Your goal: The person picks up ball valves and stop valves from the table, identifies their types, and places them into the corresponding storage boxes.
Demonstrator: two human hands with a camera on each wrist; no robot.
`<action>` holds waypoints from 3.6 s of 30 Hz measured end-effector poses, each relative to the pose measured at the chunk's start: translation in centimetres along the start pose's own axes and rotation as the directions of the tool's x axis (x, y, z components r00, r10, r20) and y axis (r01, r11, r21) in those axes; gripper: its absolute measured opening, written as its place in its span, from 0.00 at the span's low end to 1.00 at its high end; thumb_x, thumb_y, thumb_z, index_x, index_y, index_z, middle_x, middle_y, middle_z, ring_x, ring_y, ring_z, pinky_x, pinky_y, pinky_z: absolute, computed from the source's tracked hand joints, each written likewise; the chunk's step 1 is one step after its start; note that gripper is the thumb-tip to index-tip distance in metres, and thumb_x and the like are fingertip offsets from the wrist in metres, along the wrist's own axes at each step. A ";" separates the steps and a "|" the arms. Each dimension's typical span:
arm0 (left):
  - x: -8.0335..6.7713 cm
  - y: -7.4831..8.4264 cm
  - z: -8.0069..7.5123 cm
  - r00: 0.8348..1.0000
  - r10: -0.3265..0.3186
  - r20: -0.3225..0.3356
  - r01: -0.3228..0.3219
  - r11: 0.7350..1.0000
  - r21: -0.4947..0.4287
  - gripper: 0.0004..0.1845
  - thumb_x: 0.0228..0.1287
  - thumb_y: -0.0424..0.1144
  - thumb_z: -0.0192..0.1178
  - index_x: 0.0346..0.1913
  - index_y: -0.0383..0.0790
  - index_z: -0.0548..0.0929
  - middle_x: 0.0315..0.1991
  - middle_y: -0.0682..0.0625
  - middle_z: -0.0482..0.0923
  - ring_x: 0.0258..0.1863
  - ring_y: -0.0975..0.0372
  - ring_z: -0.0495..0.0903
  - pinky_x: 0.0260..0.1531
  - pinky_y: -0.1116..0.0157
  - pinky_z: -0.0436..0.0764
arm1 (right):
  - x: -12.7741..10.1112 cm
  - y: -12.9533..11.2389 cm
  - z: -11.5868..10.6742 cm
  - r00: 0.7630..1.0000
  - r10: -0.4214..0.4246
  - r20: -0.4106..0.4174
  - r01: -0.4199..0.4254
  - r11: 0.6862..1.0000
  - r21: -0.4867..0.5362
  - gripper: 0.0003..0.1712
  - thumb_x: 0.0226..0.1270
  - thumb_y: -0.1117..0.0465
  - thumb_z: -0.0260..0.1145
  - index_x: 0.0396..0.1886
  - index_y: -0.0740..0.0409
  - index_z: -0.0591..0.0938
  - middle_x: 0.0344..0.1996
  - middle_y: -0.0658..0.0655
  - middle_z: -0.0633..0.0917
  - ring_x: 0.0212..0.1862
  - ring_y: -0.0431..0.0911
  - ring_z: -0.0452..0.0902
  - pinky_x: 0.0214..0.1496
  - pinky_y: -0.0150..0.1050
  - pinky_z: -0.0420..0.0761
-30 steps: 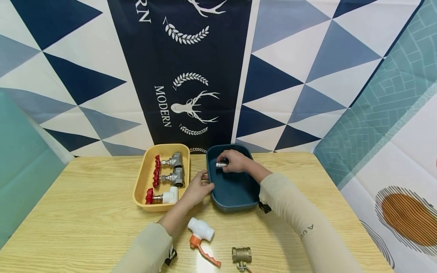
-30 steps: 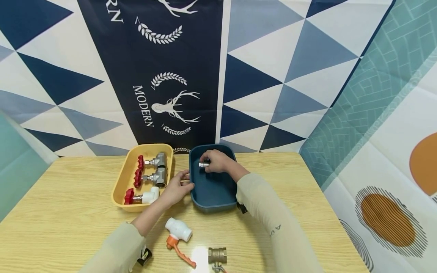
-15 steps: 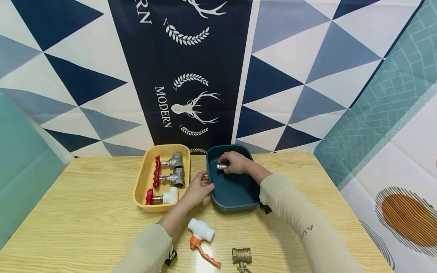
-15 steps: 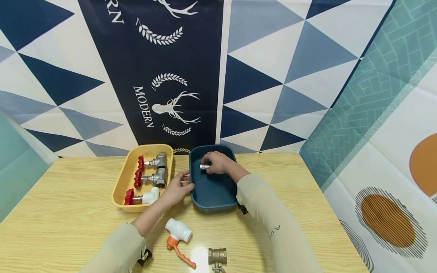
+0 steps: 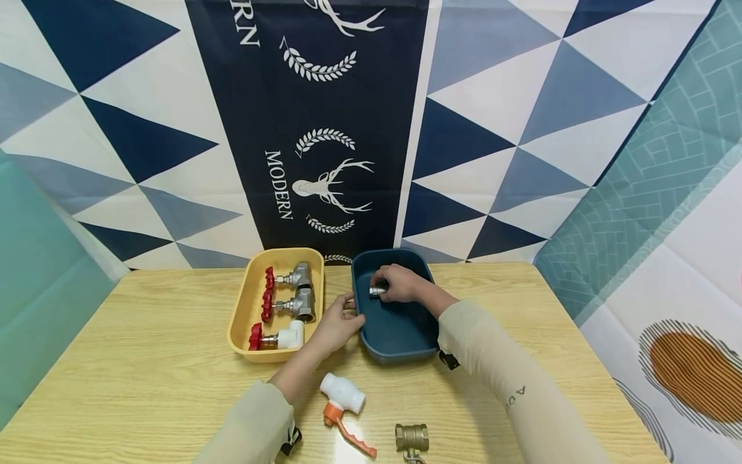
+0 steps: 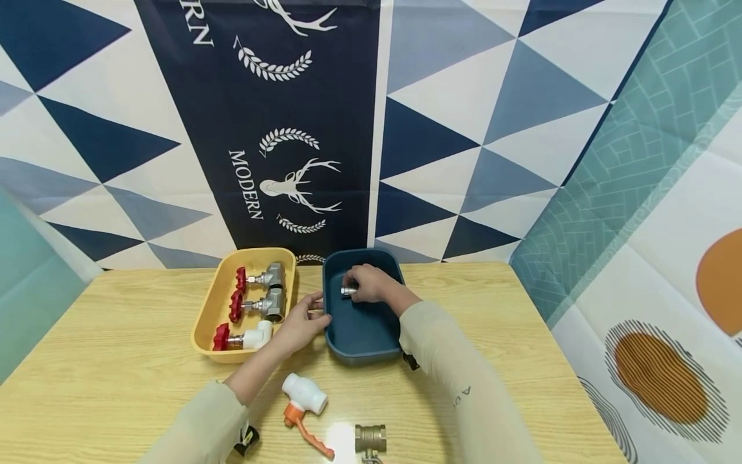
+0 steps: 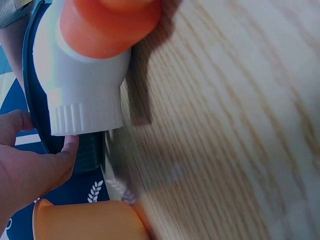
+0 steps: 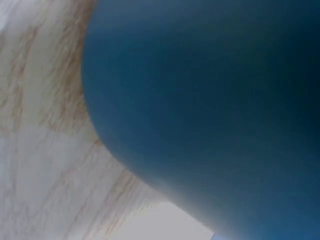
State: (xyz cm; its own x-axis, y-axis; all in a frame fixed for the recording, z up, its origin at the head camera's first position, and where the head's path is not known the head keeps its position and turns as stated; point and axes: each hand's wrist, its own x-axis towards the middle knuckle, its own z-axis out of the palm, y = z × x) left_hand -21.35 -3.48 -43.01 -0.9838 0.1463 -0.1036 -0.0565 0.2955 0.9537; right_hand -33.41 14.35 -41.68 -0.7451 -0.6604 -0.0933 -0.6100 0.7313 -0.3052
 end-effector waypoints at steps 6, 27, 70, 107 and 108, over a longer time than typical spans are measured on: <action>0.0 -0.1 0.0 1.000 -0.002 0.002 0.002 1.000 0.001 0.32 0.63 0.34 0.54 0.69 0.33 0.58 0.59 0.36 0.69 0.48 0.53 0.77 0.41 0.63 0.79 | -0.2 0.2 0.2 1.000 -0.001 -0.008 0.001 1.000 -0.009 0.19 0.57 0.62 0.65 0.50 0.55 0.81 0.43 0.54 0.80 0.42 0.46 0.72 0.47 0.41 0.75; -0.2 0.1 0.0 1.000 -0.006 0.011 0.006 1.000 -0.003 0.32 0.64 0.35 0.53 0.69 0.33 0.58 0.60 0.36 0.68 0.49 0.53 0.77 0.42 0.63 0.79 | -0.5 0.3 0.4 1.000 0.024 -0.009 -0.024 0.999 0.035 0.20 0.60 0.61 0.63 0.53 0.55 0.79 0.48 0.55 0.81 0.47 0.47 0.76 0.50 0.43 0.77; -0.4 0.5 0.1 1.000 -0.010 -0.019 0.010 1.000 0.015 0.31 0.63 0.35 0.53 0.68 0.33 0.60 0.58 0.37 0.70 0.48 0.54 0.77 0.41 0.64 0.80 | -6.1 -2.7 -1.8 0.980 0.022 -0.196 0.029 0.968 0.251 0.21 0.60 0.55 0.66 0.52 0.58 0.79 0.46 0.61 0.81 0.50 0.54 0.77 0.52 0.48 0.77; -0.3 0.3 0.3 1.000 -0.026 -0.008 0.026 1.000 0.016 0.31 0.64 0.35 0.53 0.69 0.33 0.59 0.59 0.37 0.69 0.51 0.52 0.76 0.43 0.62 0.79 | -12.1 -2.7 -2.1 0.970 0.045 -0.238 0.052 0.920 0.388 0.17 0.60 0.54 0.67 0.47 0.55 0.81 0.42 0.53 0.82 0.44 0.52 0.77 0.41 0.35 0.78; -0.3 0.3 0.3 1.000 -0.025 -0.008 0.025 1.000 0.018 0.31 0.64 0.35 0.53 0.69 0.33 0.59 0.59 0.37 0.69 0.51 0.52 0.76 0.44 0.61 0.79 | -12.3 -2.7 -2.1 0.971 0.048 -0.236 0.050 0.918 0.392 0.17 0.60 0.53 0.67 0.46 0.54 0.82 0.42 0.53 0.82 0.44 0.51 0.77 0.41 0.35 0.78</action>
State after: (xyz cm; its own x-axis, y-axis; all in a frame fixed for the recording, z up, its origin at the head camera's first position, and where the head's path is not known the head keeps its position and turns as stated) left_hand -20.99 -3.11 -42.75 -0.9833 0.1316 -0.1255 -0.0784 0.3158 0.9456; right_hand -23.14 20.82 -37.76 -0.8161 -0.5658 0.1182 -0.4916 0.5718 -0.6568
